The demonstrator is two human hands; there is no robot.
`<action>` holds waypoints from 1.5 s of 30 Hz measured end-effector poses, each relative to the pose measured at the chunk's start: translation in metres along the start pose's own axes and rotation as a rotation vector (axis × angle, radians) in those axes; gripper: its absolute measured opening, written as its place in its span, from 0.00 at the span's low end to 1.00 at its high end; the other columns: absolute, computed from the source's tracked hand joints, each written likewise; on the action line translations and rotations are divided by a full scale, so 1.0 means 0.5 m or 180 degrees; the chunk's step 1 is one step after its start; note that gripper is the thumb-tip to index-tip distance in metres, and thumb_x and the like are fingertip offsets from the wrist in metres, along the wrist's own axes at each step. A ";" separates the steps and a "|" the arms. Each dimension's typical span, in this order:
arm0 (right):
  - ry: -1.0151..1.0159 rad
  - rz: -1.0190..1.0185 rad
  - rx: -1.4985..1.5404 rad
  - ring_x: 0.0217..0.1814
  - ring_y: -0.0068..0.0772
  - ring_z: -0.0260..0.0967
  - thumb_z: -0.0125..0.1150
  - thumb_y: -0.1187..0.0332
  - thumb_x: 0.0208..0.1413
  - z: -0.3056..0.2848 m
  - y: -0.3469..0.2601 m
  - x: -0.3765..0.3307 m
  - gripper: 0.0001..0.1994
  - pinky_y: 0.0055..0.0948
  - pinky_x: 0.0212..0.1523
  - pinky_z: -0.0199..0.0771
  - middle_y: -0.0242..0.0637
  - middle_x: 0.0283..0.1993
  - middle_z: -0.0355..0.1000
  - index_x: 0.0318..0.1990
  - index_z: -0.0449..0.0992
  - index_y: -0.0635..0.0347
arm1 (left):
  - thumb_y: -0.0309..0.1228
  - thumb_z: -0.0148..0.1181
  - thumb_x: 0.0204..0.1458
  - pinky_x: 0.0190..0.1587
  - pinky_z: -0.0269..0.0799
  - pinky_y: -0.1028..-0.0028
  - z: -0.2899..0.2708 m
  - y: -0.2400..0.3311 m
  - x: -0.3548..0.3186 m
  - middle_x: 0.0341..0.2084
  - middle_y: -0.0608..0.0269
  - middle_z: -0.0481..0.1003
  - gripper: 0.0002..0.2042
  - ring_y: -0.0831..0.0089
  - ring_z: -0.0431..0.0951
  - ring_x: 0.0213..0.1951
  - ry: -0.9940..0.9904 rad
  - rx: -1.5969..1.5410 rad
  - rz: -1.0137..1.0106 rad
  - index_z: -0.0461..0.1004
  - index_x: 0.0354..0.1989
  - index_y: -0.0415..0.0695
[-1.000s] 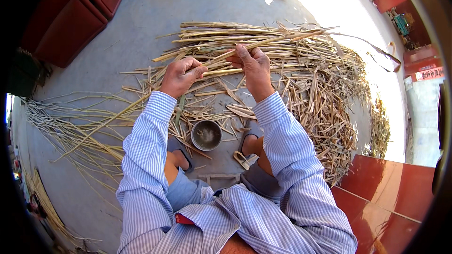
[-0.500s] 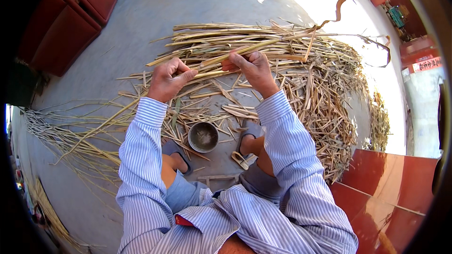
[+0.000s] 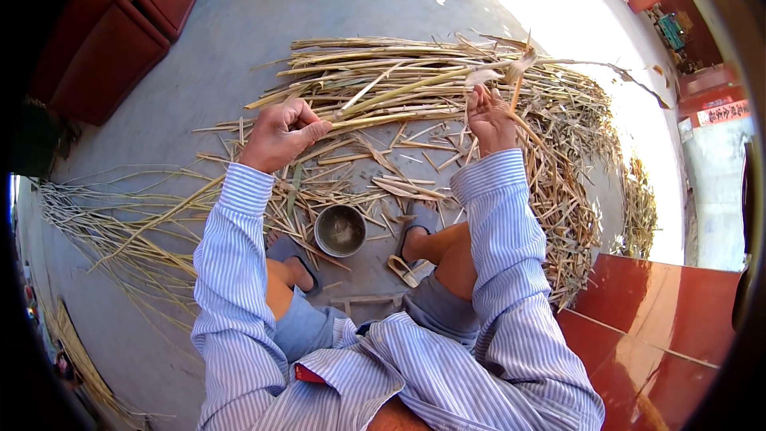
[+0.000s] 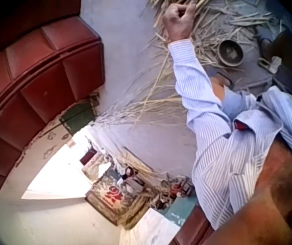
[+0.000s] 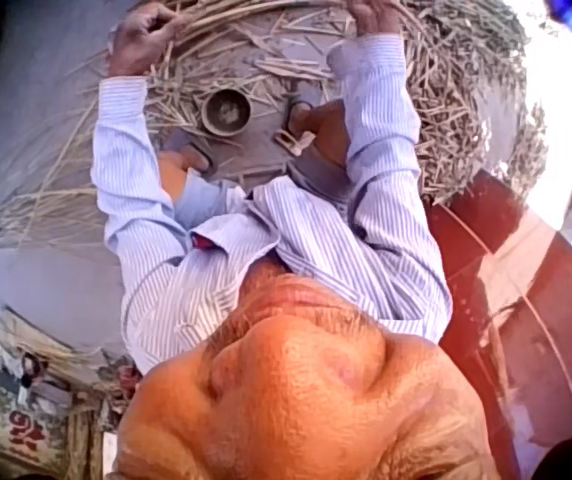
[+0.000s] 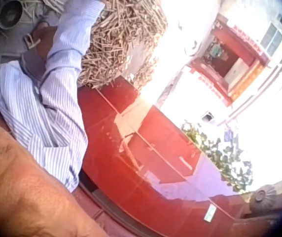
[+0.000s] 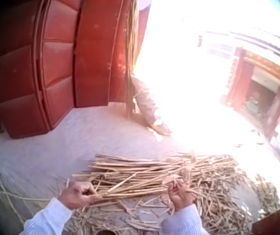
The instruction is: The person sits on the floor and repeatedly strips outer layers from dried plant stems by hand. The separated fibers are placed to the left, while the remaining cores are set aside in a pile.
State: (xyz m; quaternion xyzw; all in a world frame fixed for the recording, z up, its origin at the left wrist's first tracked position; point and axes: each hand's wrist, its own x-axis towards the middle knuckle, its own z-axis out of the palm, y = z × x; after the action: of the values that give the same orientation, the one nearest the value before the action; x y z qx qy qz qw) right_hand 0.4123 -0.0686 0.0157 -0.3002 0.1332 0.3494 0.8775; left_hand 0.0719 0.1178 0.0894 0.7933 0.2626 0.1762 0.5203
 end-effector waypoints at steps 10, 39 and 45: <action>-0.1205 -0.0096 -0.1973 0.43 0.26 0.76 0.58 0.65 0.62 0.102 0.046 -0.135 0.09 0.23 0.43 0.77 0.36 0.44 0.78 0.46 0.75 0.59 | 0.34 0.68 0.52 0.29 0.71 0.78 0.041 -0.071 0.018 0.22 0.65 0.76 0.11 0.80 0.73 0.25 -0.0124 0.0293 0.0091 0.75 0.31 0.38; -0.0600 -0.0668 -0.2365 0.30 0.23 0.77 0.64 0.60 0.59 0.123 0.098 -0.151 0.13 0.17 0.30 0.77 0.36 0.33 0.79 0.36 0.77 0.62 | 0.34 0.65 0.51 0.29 0.70 0.67 0.102 -0.014 0.049 0.20 0.56 0.78 0.09 0.62 0.78 0.25 0.0301 0.1117 0.0585 0.77 0.28 0.41; -0.0693 -0.0486 -0.2136 0.32 0.23 0.77 0.63 0.59 0.59 0.094 0.088 -0.136 0.13 0.18 0.31 0.76 0.36 0.33 0.79 0.38 0.75 0.60 | 0.35 0.68 0.47 0.32 0.69 0.63 0.073 -0.006 0.032 0.24 0.54 0.79 0.10 0.56 0.77 0.27 0.0263 0.1571 0.0825 0.78 0.30 0.42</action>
State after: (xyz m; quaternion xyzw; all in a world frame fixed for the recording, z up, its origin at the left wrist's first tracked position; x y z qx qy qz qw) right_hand 0.3340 -0.0505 0.0637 -0.5417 -0.1060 0.3371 0.7627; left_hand 0.1043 0.1018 0.0726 0.9151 0.2150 0.2041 0.2733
